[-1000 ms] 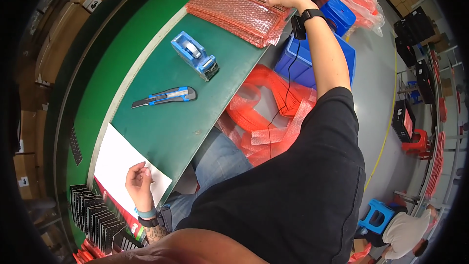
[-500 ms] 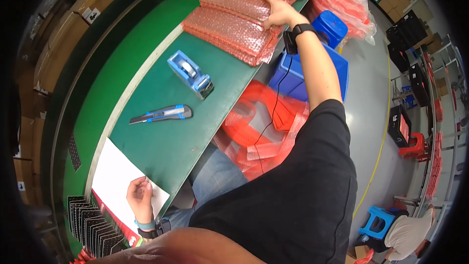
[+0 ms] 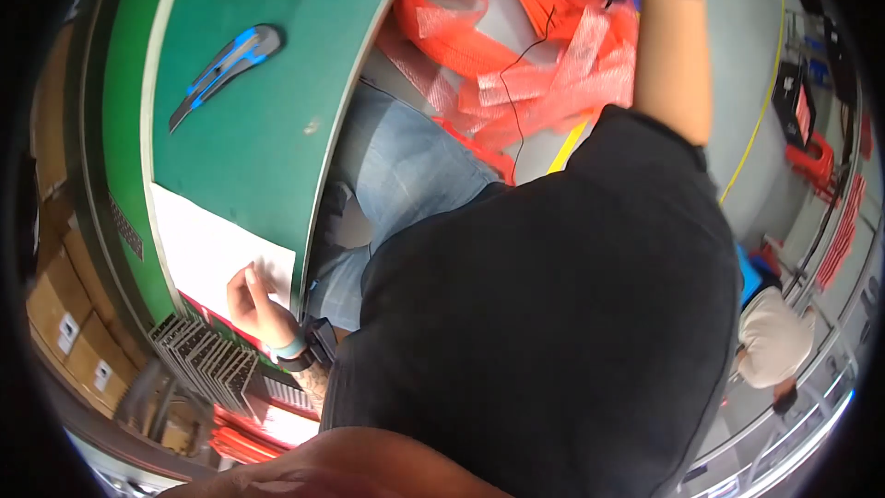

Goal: The person wraps circuit boards in bubble wrap by hand, placing each board onto a sheet, folding the wrap over, and securing it with tape. They then stack the wrapped boards into a cardboard box and repeat the process.

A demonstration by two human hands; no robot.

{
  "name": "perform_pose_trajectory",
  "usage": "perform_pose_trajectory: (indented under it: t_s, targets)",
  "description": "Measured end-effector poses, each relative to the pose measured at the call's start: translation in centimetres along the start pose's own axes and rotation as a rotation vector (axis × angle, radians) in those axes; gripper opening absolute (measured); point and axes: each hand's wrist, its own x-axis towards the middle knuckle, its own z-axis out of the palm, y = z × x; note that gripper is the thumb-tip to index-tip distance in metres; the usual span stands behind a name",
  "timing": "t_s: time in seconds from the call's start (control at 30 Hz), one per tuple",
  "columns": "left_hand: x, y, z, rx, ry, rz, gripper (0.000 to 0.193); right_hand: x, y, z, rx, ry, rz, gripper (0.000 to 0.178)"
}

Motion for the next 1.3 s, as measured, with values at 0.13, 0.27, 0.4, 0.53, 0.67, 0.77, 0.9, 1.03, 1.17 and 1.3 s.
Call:
perform_pose_trajectory:
  t_s: [0.13,0.27,0.4,0.53,0.67,0.77,0.9,1.03,1.17,1.3]
  targets:
    - [-0.9,-2.2,1.6,0.185,-0.010,0.158,0.019,-26.6,1.2,3.3,-0.027,-0.502,0.577,0.021]
    - [-1.0,-2.4,3.0,0.521,-0.028,0.335,0.034,-47.5,-2.5,11.6,-0.074,-1.498,0.469,0.034]
    - [-0.9,-1.3,3.6,0.744,-0.068,0.384,0.035,-47.8,-6.4,21.1,-0.126,-1.609,0.438,0.035]
    - [-1.5,-3.4,2.1,0.827,0.043,0.449,0.032,-49.3,-6.4,29.0,-0.253,-1.601,0.247,0.038]
    - [-2.3,-8.7,-1.8,0.919,0.201,0.686,0.032,-54.8,-4.3,31.9,-0.312,-1.514,0.274,0.041]
    - [-1.4,-5.0,2.8,0.849,0.148,0.550,0.032,-55.3,-4.9,32.8,-0.319,-1.529,0.282,0.041]
    - [-2.5,-4.5,2.0,0.832,0.173,0.430,0.032,-51.8,-6.6,31.2,-0.225,-1.633,0.150,0.040]
    - [-3.6,-5.8,-3.0,0.952,-0.022,0.416,0.026,-44.6,-9.9,27.9,0.087,-1.102,0.248,0.031]
    - [-1.9,2.7,0.7,0.898,-0.160,0.034,0.018,-31.8,-13.9,18.8,0.339,-1.096,0.711,0.024]
    - [-4.3,12.2,5.9,0.386,-0.459,0.338,0.044,-20.5,-16.1,3.4,0.742,-1.244,0.442,0.038]
